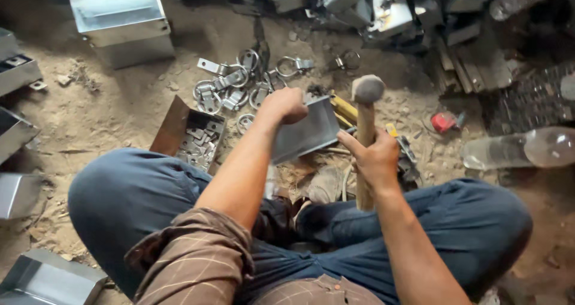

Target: The person sits on the floor and assembles a rectangular metal box by hammering its edges into shape. They then weld the box to a gear using a handheld welding tool, producing sparks. The person continues to hammer and weld the box repeatedly.

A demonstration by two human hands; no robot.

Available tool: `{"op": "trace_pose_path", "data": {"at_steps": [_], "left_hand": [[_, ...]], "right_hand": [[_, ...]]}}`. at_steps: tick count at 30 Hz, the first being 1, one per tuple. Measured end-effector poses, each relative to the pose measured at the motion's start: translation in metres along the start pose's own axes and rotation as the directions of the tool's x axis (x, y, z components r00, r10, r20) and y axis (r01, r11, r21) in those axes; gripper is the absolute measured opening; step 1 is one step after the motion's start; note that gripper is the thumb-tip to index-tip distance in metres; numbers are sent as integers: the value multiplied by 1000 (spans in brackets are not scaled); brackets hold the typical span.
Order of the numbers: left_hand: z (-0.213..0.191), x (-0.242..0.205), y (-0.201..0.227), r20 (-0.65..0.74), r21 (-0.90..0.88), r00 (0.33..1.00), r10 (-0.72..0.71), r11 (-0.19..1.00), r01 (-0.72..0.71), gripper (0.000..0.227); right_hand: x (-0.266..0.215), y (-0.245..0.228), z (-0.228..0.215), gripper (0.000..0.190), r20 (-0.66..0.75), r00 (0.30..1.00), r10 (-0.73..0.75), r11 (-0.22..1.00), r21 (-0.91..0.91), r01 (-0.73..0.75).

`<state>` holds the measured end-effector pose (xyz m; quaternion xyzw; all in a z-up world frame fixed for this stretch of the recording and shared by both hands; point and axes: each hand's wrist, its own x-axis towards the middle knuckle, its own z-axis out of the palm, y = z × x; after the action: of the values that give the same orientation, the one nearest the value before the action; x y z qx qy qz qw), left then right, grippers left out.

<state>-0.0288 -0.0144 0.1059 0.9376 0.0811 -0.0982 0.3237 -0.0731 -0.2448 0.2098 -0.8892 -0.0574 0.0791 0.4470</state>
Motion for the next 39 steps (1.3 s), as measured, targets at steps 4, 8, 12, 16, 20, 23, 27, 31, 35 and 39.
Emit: {"op": "trace_pose_path", "data": {"at_steps": [4, 8, 12, 16, 20, 23, 27, 31, 35, 39], "left_hand": [[-6, -6, 27, 321, 111, 947, 17, 992, -56, 28], [-22, -10, 55, 424, 222, 906, 13, 968, -117, 28], [-39, -17, 89, 430, 359, 900, 63, 903, -235, 28], [-63, -40, 108, 380, 440, 919, 106, 853, -280, 31], [-99, -70, 91, 129, 467, 959, 252, 838, -283, 69], [-103, -85, 72, -112, 198, 989, 97, 977, -73, 87], [-80, -81, 66, -14, -461, 1000, -13, 887, 5, 79], [-71, -67, 62, -13, -474, 983, -185, 867, 157, 76], [-73, -56, 59, -187, -12, 982, 17, 1000, -19, 72], [-50, -44, 62, -175, 336, 984, -35, 937, 93, 79]], "right_hand": [[13, 13, -13, 42, 73, 992, 106, 994, 24, -108], [22, 43, -12, 46, 153, 981, 119, 989, 66, -130], [26, 86, 4, 35, 388, 901, 195, 834, 418, -360], [28, 111, 25, 24, 388, 902, 189, 706, 585, -399], [26, 112, 32, 16, 361, 912, 197, 592, 697, -404], [27, 107, 27, 10, 383, 878, 286, 482, 735, -478], [33, 101, 25, 11, 378, 879, 291, 463, 748, -475], [33, 106, 29, 18, 365, 883, 295, 531, 706, -469], [40, 114, 26, 28, 405, 836, 369, 470, 695, -544], [44, 127, 25, 42, 436, 780, 450, 406, 678, -613]]}}
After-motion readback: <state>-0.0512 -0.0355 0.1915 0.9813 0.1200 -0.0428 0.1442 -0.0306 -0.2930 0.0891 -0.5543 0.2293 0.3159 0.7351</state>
